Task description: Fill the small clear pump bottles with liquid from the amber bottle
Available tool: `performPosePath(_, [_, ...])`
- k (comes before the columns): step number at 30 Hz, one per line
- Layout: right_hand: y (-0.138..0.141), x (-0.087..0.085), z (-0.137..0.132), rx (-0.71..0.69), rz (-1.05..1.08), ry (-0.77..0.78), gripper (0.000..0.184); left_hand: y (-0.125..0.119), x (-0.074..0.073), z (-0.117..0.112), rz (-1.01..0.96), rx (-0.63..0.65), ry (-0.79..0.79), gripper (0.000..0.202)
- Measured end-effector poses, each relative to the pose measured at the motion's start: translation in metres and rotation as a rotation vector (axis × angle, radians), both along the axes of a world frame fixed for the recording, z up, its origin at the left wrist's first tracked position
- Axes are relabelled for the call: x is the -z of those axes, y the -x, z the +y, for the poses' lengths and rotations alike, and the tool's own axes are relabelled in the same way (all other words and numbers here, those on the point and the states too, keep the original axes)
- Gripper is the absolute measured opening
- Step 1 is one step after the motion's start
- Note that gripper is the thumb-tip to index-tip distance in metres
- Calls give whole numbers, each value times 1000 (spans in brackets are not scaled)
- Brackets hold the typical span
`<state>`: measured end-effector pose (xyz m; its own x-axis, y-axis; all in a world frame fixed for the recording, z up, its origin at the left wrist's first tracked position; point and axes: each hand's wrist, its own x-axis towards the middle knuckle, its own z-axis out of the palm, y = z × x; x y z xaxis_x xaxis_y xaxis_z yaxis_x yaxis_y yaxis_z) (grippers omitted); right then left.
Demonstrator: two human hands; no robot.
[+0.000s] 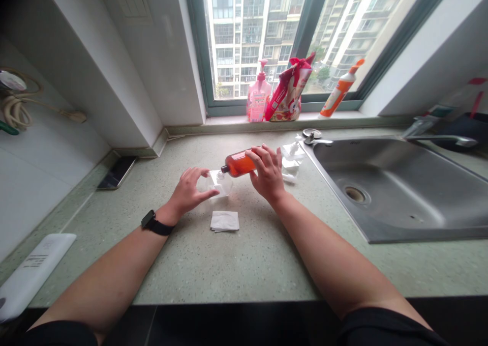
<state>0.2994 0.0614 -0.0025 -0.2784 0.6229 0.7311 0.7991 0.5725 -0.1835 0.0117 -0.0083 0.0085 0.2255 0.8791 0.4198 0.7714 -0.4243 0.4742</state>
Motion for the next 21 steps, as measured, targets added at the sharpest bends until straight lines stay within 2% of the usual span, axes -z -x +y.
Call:
performPosePath(5, [0, 0, 0, 4, -5, 19, 63, 0, -1, 0, 2, 6, 8, 64])
performPosePath(9, [-1, 0, 0, -6, 2, -20, 59, 0, 0, 0, 6, 5, 9, 64])
performPosePath(13, [0, 2, 0, 0, -8, -46, 63, 0, 0, 0, 3, 8, 10, 64])
performPosePath(21, [1, 5, 3, -5, -25, -192, 66, 0, 0, 1, -1, 13, -4, 63])
